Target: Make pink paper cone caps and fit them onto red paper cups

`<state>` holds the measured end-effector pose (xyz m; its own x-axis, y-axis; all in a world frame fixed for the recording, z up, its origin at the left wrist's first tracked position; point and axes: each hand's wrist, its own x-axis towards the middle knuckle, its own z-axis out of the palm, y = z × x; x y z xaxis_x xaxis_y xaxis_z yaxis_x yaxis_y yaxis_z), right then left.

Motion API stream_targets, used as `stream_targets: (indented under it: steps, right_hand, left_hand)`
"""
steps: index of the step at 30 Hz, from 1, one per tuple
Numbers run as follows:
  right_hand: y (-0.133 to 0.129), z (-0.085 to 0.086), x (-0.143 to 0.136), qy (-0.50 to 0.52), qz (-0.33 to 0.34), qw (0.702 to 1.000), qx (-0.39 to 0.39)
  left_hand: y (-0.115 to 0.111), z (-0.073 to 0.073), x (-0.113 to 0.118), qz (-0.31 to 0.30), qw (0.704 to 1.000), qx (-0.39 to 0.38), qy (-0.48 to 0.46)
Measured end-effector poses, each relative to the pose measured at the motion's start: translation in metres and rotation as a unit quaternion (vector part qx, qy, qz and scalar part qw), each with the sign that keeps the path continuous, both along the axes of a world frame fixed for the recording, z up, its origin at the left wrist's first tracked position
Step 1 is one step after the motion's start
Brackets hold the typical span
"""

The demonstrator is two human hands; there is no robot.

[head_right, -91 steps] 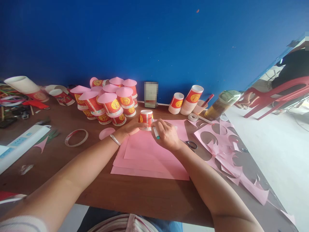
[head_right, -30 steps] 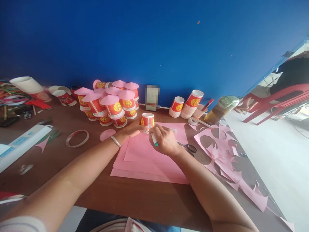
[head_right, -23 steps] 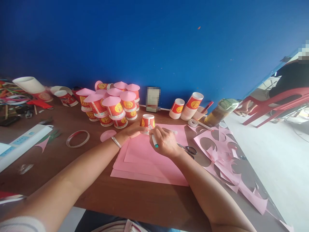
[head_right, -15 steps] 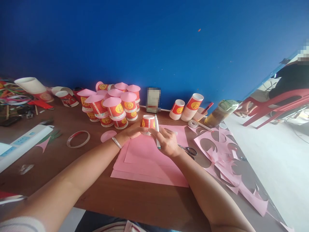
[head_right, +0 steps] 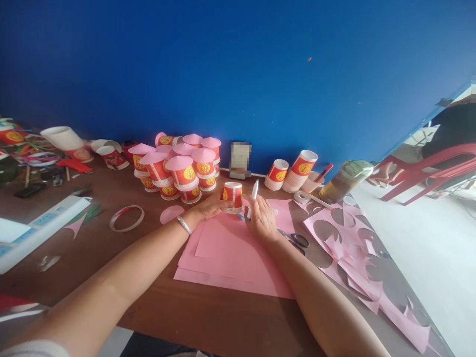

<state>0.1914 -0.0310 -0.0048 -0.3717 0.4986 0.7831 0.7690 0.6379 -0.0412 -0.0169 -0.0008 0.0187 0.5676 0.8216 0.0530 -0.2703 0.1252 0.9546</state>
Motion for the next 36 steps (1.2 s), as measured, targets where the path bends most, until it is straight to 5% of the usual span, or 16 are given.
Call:
stream_targets:
  steps: [20,30,36]
  right_hand:
    - [0.001,-0.001,0.001,0.032,0.025,0.997,-0.060]
    - [0.001,-0.002,0.001,0.029,0.018,0.997,-0.064]
    - [0.002,-0.002,0.000,0.041,0.030,0.996,-0.068]
  left_hand:
    - [0.002,-0.005,-0.002,0.006,1.000,0.006,0.020]
    - [-0.002,0.006,0.001,-0.008,1.000,-0.005,-0.007]
    - [0.003,-0.004,0.002,0.044,0.998,0.004,-0.040]
